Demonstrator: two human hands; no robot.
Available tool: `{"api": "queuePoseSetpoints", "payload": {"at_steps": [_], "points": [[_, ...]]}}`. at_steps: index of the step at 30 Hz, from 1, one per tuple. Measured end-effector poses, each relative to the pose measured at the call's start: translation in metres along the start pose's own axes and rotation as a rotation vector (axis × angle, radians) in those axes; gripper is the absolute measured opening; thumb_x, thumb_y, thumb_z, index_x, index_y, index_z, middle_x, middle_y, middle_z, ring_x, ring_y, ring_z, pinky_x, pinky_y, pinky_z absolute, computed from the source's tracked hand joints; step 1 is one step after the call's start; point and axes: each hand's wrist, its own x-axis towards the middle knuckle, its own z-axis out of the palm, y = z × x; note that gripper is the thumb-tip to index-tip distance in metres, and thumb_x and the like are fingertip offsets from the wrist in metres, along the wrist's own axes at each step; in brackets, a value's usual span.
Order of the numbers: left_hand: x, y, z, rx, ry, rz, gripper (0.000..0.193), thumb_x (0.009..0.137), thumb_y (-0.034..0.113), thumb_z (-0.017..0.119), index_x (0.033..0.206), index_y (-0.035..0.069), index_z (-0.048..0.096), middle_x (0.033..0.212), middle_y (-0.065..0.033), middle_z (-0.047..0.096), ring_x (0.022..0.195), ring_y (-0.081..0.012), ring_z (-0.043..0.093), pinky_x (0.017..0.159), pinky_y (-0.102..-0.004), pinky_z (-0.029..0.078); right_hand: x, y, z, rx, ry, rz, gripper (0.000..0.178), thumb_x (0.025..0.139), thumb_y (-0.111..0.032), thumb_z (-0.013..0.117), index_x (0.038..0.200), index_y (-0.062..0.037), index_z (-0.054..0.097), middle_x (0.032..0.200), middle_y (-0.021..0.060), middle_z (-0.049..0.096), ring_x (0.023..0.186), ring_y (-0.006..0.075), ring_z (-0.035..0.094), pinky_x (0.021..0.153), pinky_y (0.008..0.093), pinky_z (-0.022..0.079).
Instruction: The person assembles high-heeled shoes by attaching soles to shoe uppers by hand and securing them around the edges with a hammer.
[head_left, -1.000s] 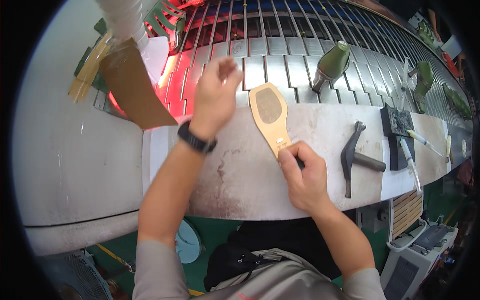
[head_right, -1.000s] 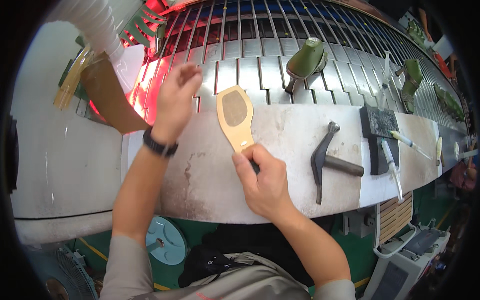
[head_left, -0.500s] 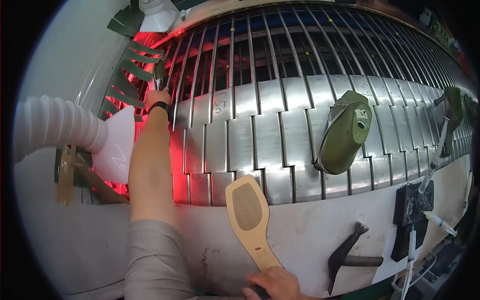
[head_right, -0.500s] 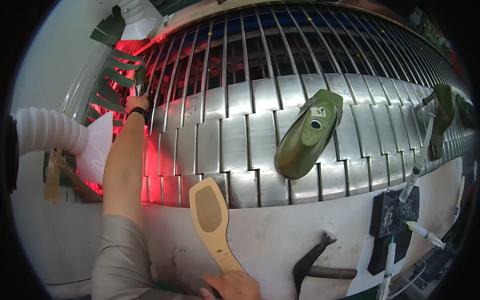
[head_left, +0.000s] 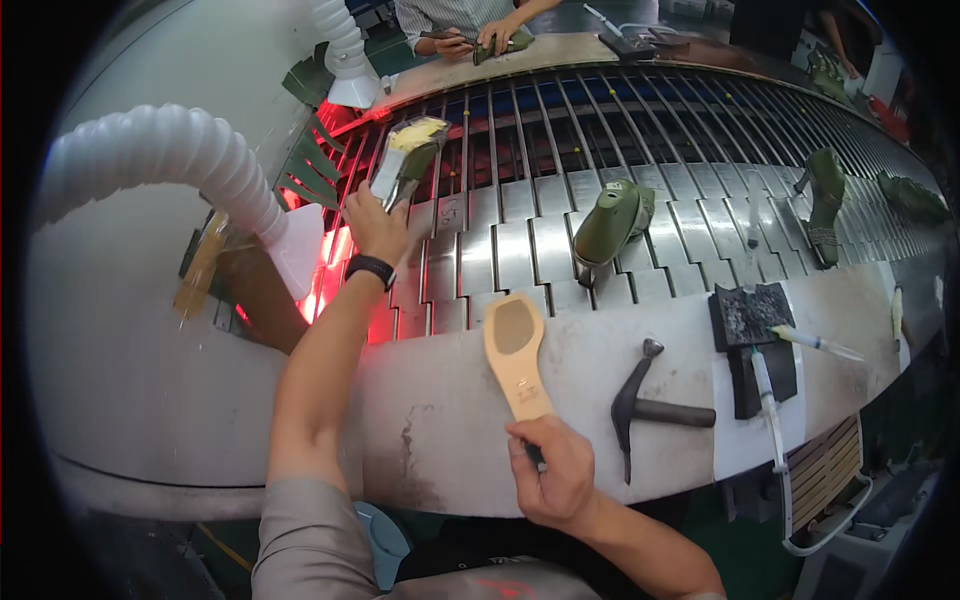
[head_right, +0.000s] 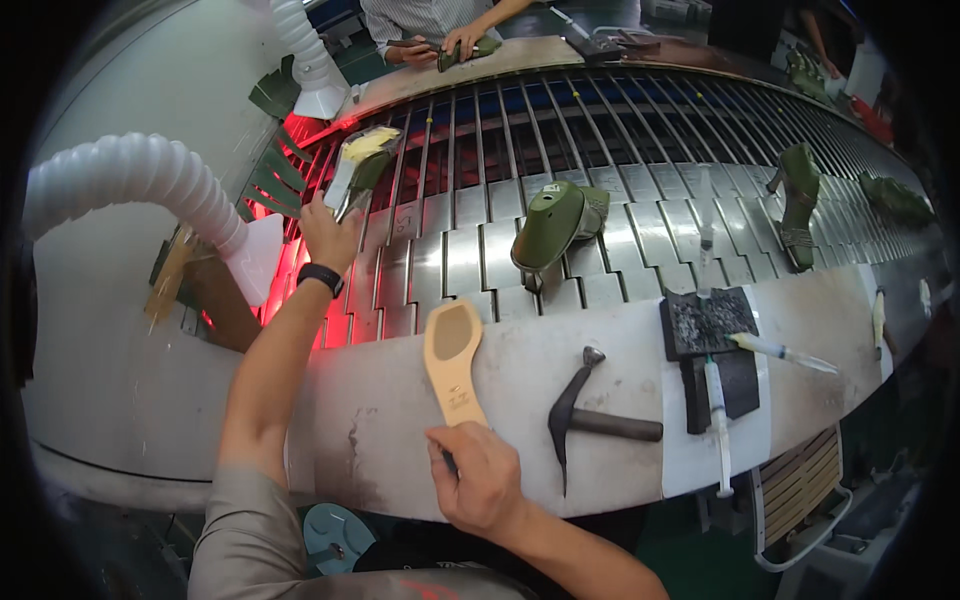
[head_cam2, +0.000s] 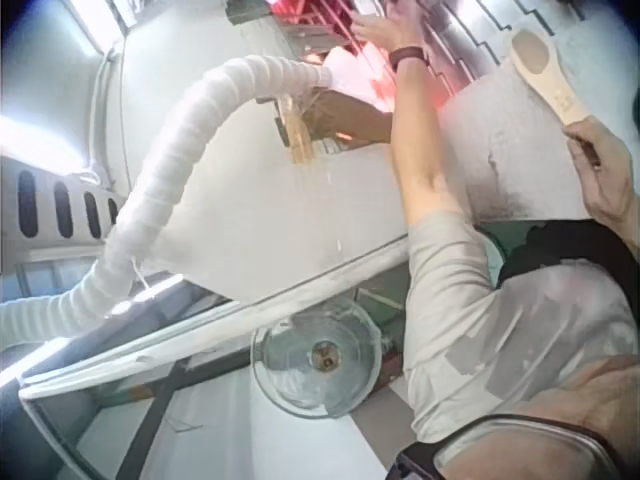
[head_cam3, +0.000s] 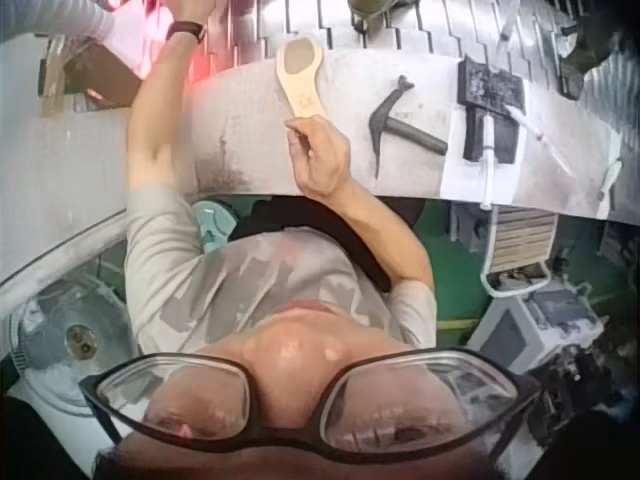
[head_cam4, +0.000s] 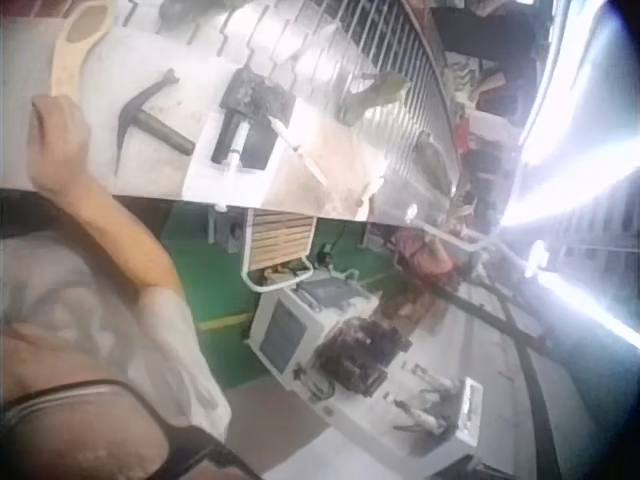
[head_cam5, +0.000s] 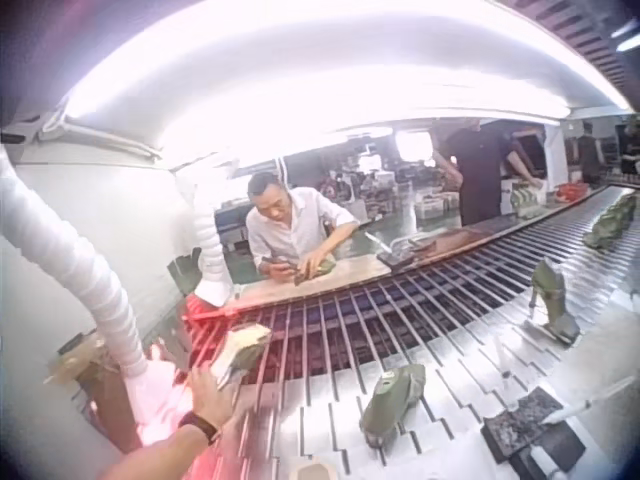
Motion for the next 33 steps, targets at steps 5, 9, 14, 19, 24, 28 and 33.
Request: {"api": "queuePoseSetpoints", "payload": {"at_steps": [5, 9, 14, 19, 24, 28, 33], "points": [[-0.125, 0.046, -0.158, -0.206, -0.107, 0.129, 0.077, 0.084, 0.012, 0.084, 0.148, -0.005, 0.046, 0.134, -0.0254, 0.055, 0.125, -0.0448, 0.051, 0.108, -0.0507, 0.042, -0.019, 0.006, 0.004, -0.103, 0.052, 0.25, 0.01, 0.097, -0.009, 0.07, 0.101, -0.002, 0.063, 0.081, 0.0195, 0.068, 0.067, 0.0373, 0.068, 0.061, 0.0436, 0.051], [-0.222, 0.038, -0.272, -0.11, -0.162, 0.198, 0.077, 0.077, 0.004, 0.085, 0.146, -0.005, 0.051, 0.133, -0.0244, 0.056, 0.122, -0.045, 0.053, 0.105, -0.0506, 0.045, -0.013, 0.002, 0.003, -0.076, 0.061, 0.28, 0.02, 0.102, -0.022, 0.068, 0.099, -0.0023, 0.064, 0.074, 0.0185, 0.066, 0.066, 0.0365, 0.068, 0.062, 0.0434, 0.051], [-0.283, 0.036, -0.336, -0.053, -0.375, 0.275, 0.08, 0.075, 0.012, 0.09, 0.145, -0.002, 0.053, 0.129, -0.0234, 0.059, 0.117, -0.0424, 0.058, 0.103, -0.0478, 0.048, -0.007, 0.009, 0.005, 0.014, 0.052, 0.352, 0.016, 0.102, -0.015, 0.061, 0.101, -0.0001, 0.066, 0.073, 0.0146, 0.068, 0.064, 0.0275, 0.068, 0.063, 0.0395, 0.054], [-0.228, 0.031, -0.327, -0.282, -0.536, 0.284, 0.088, 0.079, 0.028, 0.089, 0.151, -0.002, 0.048, 0.14, -0.0262, 0.058, 0.129, -0.0425, 0.057, 0.112, -0.0471, 0.045, 0.015, -0.002, 0.0, 0.342, -0.084, 0.608, 0.015, 0.095, -0.006, 0.056, 0.095, 0.0016, 0.069, 0.068, 0.0034, 0.066, 0.06, 0.0107, 0.061, 0.058, 0.0284, 0.05], [-0.198, 0.049, -0.278, -0.358, -0.829, 0.35, 0.1, 0.083, 0.046, 0.086, 0.155, -0.007, 0.041, 0.148, -0.0325, 0.055, 0.138, -0.0438, 0.055, 0.117, -0.046, 0.041, 0.0, 0.008, 0.006, 0.26, -0.045, 0.564, 0.027, 0.103, -0.017, 0.061, 0.084, 0.0008, 0.067, 0.061, -0.0015, 0.054, 0.056, 0.0067, 0.047, 0.052, 0.0261, 0.035], [-0.205, 0.077, -0.291, -0.248, -1.014, 0.306, 0.096, 0.081, 0.04, 0.086, 0.154, -0.004, 0.043, 0.126, -0.0293, 0.067, 0.119, -0.0455, 0.063, 0.107, -0.0504, 0.047, -0.003, 0.007, 0.006, 0.197, -0.002, 0.542, 0.04, 0.107, -0.028, 0.061, 0.079, 0.0005, 0.065, 0.06, -0.0019, 0.052, 0.057, 0.0067, 0.043, 0.053, 0.0287, 0.034], [-0.201, 0.073, -0.289, -0.211, -0.871, 0.379, 0.086, 0.081, 0.033, 0.084, 0.15, -0.003, 0.046, 0.113, -0.0258, 0.069, 0.107, -0.0446, 0.066, 0.093, -0.0505, 0.053, 0.008, 0.006, 0.012, 0.037, 0.009, 0.538, 0.043, 0.107, -0.029, 0.062, 0.08, 0.0027, 0.065, 0.061, 0.0, 0.053, 0.061, 0.0091, 0.045, 0.057, 0.0311, 0.038]]}}
